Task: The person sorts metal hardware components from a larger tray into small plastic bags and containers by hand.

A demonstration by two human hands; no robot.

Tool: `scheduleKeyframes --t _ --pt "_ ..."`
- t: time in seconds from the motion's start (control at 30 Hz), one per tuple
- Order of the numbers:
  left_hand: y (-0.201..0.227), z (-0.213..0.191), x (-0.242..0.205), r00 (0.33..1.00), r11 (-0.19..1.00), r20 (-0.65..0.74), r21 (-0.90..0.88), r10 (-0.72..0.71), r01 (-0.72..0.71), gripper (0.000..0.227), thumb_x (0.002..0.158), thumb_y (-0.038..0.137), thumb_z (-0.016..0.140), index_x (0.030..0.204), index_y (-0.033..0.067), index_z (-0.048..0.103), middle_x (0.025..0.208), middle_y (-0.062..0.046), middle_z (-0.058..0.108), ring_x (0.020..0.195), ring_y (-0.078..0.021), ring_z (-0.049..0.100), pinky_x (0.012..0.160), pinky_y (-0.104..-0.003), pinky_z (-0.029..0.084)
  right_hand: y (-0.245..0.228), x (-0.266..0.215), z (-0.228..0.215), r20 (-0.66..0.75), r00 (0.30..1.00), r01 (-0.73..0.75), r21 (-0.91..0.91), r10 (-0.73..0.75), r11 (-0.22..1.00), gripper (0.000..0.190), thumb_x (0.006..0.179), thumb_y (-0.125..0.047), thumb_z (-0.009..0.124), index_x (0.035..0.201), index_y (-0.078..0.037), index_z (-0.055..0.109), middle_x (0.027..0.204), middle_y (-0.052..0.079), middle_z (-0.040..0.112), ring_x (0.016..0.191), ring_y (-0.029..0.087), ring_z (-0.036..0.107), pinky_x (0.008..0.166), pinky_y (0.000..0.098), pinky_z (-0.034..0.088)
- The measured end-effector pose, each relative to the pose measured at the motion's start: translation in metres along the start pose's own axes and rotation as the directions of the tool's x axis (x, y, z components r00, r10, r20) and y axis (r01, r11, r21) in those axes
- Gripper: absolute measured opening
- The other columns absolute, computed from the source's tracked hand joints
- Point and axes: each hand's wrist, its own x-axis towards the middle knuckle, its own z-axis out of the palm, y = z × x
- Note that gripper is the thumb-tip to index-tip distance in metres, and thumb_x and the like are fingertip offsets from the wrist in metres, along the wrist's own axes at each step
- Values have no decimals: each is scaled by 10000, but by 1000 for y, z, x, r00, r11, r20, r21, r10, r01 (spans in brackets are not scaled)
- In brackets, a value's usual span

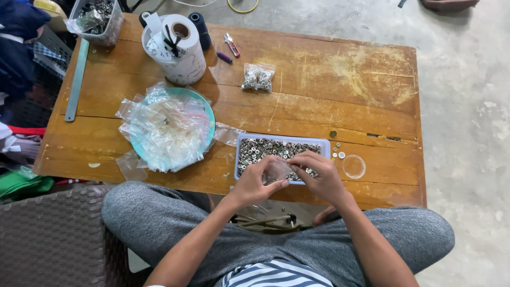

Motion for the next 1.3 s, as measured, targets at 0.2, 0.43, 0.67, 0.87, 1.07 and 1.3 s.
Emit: scheduleKeyframes --t 0.2,0.43,0.67,0.87,1.07,1.3 --pt "-5 -10 1 994 999 -106 16 -26 28 362 833 331 818 1102 164 642 722 -113 712 719 -260 732 656 -371 580 15 -2 -23 71 992 -81 -244 101 966 145 955 -87 706 1091 -88 754 960 106 759 807 264 732 676 352 608" --pt "-7 -12 11 989 1000 -148 2 1 -1 374 880 424 781 1088 150 635 761 -160 732 727 -306 743 658 -403 571 37 -9 0 298 863 -152 -618 408 771 461 939 -209 694 1353 -28 604 1258 274 635 1153 451 661 919 520 574" --pt "11 -10 13 996 996 -92 -88 4 -12 304 940 416 718 1114 186 619 650 -14 719 612 -147 698 617 -278 539 85 -24 15 340 921 34 -556 190 831 216 924 -132 702 1138 -111 681 1111 116 674 1002 341 722 838 402 605" --pt "27 -3 14 988 990 -73 -20 135 -137 367 827 391 832 1058 176 643 723 -94 739 695 -254 736 635 -342 571 67 -19 1 346 900 -25 -566 265 824 179 901 -125 715 1070 -126 659 1034 79 691 987 312 725 806 414 604" --pt "15 -3 12 986 987 -58 47 155 -152 276 954 410 690 1039 150 655 684 -92 727 636 -238 727 638 -355 579 79 -19 1 288 932 -35 -535 221 844 169 908 -181 727 1073 -187 692 1034 16 707 992 265 717 821 390 596" --pt "2 -8 19 988 985 -66 111 143 -135 360 972 490 649 1090 149 634 799 -152 741 767 -347 742 685 -439 588 71 -16 -3 229 960 -24 -506 161 862 199 904 -169 715 1098 -207 691 959 20 739 886 247 729 759 400 602"
